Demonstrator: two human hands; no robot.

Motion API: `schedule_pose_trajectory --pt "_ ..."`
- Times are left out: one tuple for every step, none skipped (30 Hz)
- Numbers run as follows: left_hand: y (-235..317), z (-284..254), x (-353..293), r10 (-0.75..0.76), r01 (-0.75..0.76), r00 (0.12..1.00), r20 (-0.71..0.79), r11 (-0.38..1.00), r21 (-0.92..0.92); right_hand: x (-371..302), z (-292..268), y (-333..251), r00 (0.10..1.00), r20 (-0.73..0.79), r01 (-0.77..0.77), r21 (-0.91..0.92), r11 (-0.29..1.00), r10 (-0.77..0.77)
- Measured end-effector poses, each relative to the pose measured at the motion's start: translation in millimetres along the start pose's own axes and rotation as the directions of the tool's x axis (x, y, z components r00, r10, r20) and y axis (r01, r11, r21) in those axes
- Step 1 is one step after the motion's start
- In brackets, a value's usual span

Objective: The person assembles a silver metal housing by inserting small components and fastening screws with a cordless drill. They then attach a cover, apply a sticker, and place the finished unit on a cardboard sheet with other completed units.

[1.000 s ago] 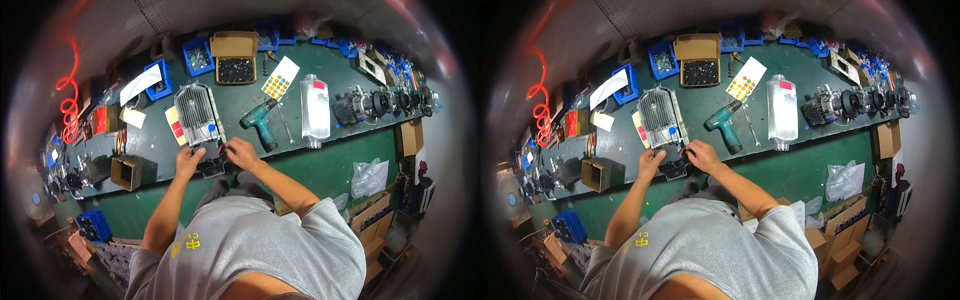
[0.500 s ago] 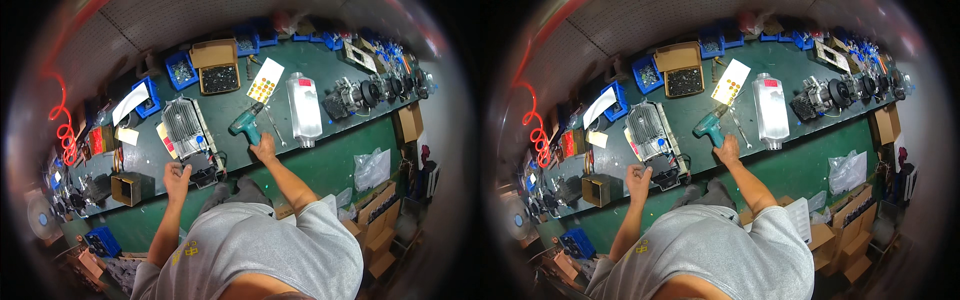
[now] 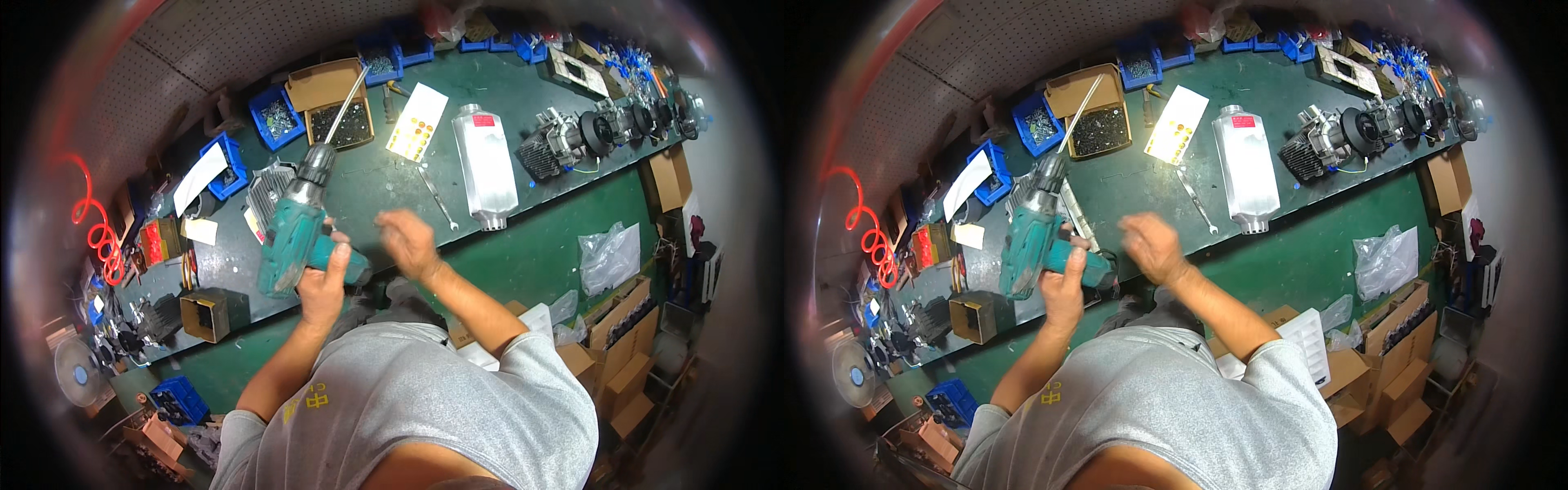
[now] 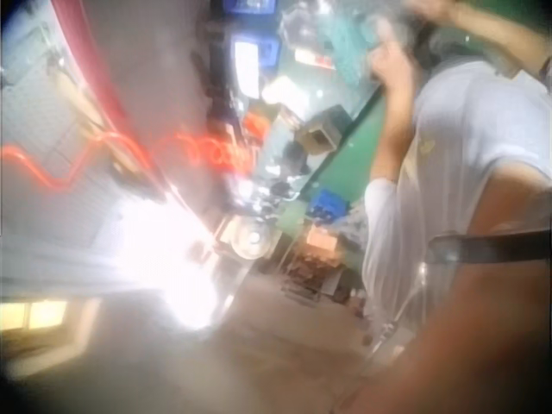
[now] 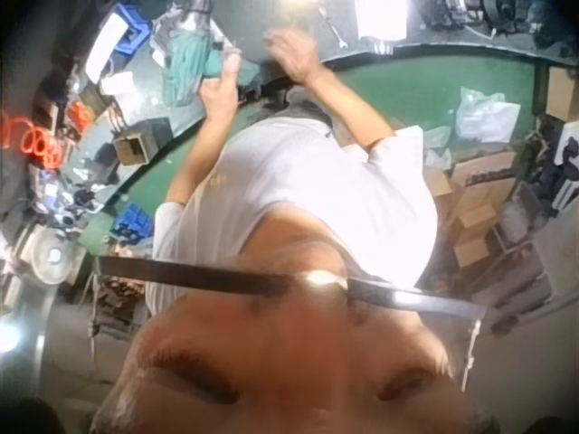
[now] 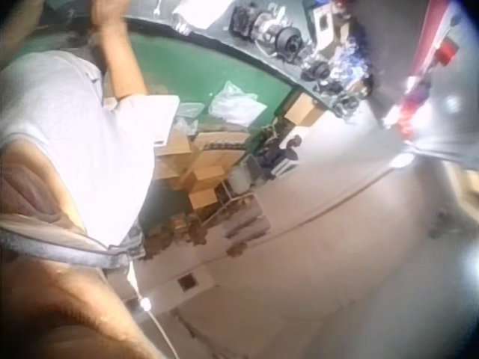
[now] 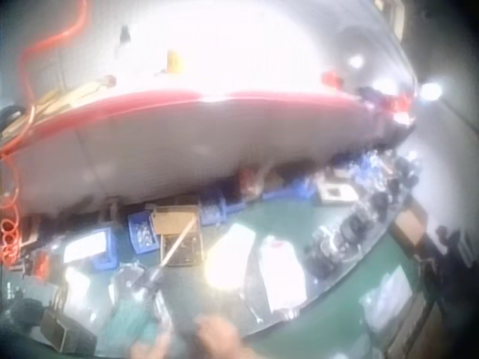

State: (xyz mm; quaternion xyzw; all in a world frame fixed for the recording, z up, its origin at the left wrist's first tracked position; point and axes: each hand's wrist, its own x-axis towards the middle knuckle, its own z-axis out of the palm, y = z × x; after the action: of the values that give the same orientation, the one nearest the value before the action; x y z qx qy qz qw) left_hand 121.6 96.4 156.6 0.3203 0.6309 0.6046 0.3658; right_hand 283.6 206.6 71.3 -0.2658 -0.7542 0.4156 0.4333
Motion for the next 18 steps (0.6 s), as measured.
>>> schedule_pose_trajectory --pt "6 -3 -1 0.002 -0.003 0.999 -0.043 1.0 -0.022 -7 -8 33 0.954 -0.086 -0.292 -0.064 0.954 0.286" --pt "0 -11 -3 -0.026 0.024 0.997 -0.077 0.999 -0.031 -13 -25 75 0.946 -0.16 -0.317 -0.281 0.906 0.281" --pt "-6 -22 -6 -0.055 0.051 0.991 -0.12 0.998 -0.036 -17 -44 106 0.932 -0.173 -0.363 -0.427 0.828 0.319" --pt "-3 -31 -10 -0.113 0.123 0.983 -0.143 0.991 0.061 -33 -58 140 0.904 -0.233 -0.425 -0.567 0.705 0.358" --pt "-6 -41 -17 -0.094 0.114 0.982 -0.165 0.987 0.115 -33 -64 156 0.826 -0.249 -0.534 -0.636 0.558 0.506" --pt "-8 -50 -24 -0.075 0.108 0.979 -0.192 0.979 0.172 -28 -65 166 0.756 -0.25 -0.584 -0.674 0.452 0.605" --pt "-5 -55 -26 -0.048 0.097 0.977 -0.208 0.968 0.23 -26 -62 180 0.764 -0.282 -0.572 -0.713 0.407 0.58" --pt "-2 -53 -29 0.035 0.022 0.972 -0.231 0.97 0.241 -24 -67 194 0.719 -0.298 -0.596 -0.73 0.335 0.628" --pt "-3 -60 -38 0.038 0.024 0.969 -0.242 0.968 0.248 -23 -65 201 0.671 -0.299 -0.608 -0.745 0.273 0.678" --pt "-8 -67 -48 0.044 0.021 0.966 -0.253 0.969 0.248 -22 -66 205 0.68 -0.292 -0.591 -0.761 0.267 0.672" --pt "-10 -75 -57 0.05 0.017 0.964 -0.263 0.969 0.247 -22 -65 209 0.689 -0.287 -0.575 -0.776 0.26 0.666" --pt "-5 -76 -60 0.041 0.023 0.963 -0.267 0.972 0.233 -20 -63 210 0.667 -0.306 -0.606 -0.754 0.255 0.68" --pt "-3 -79 -66 -0.014 0.081 0.962 -0.273 0.969 0.235 -18 -65 211 0.647 -0.324 -0.632 -0.735 0.247 0.691" --pt "-1 -83 -72 -0.069 0.138 0.959 -0.276 0.962 0.236 -19 -66 211 0.655 -0.314 -0.621 -0.742 0.252 0.687" --pt "2 -85 -75 -0.117 0.185 0.955 -0.273 0.954 0.237 -18 -68 214 0.664 -0.313 -0.614 -0.746 0.257 0.679" --pt "2 -88 -78 -0.075 0.162 0.964 -0.253 0.925 0.342 -16 -69 216 0.659 -0.312 -0.619 -0.742 0.258 0.684" --pt "-1 -91 -84 -0.108 0.187 0.957 -0.27 0.94 0.285 -16 -71 217 0.652 -0.314 -0.626 -0.736 0.257 0.69" --pt "-8 -95 -93 -0.141 0.211 0.946 -0.293 0.951 0.225 -12 -68 216 0.65 -0.308 -0.627 -0.733 0.262 0.695"
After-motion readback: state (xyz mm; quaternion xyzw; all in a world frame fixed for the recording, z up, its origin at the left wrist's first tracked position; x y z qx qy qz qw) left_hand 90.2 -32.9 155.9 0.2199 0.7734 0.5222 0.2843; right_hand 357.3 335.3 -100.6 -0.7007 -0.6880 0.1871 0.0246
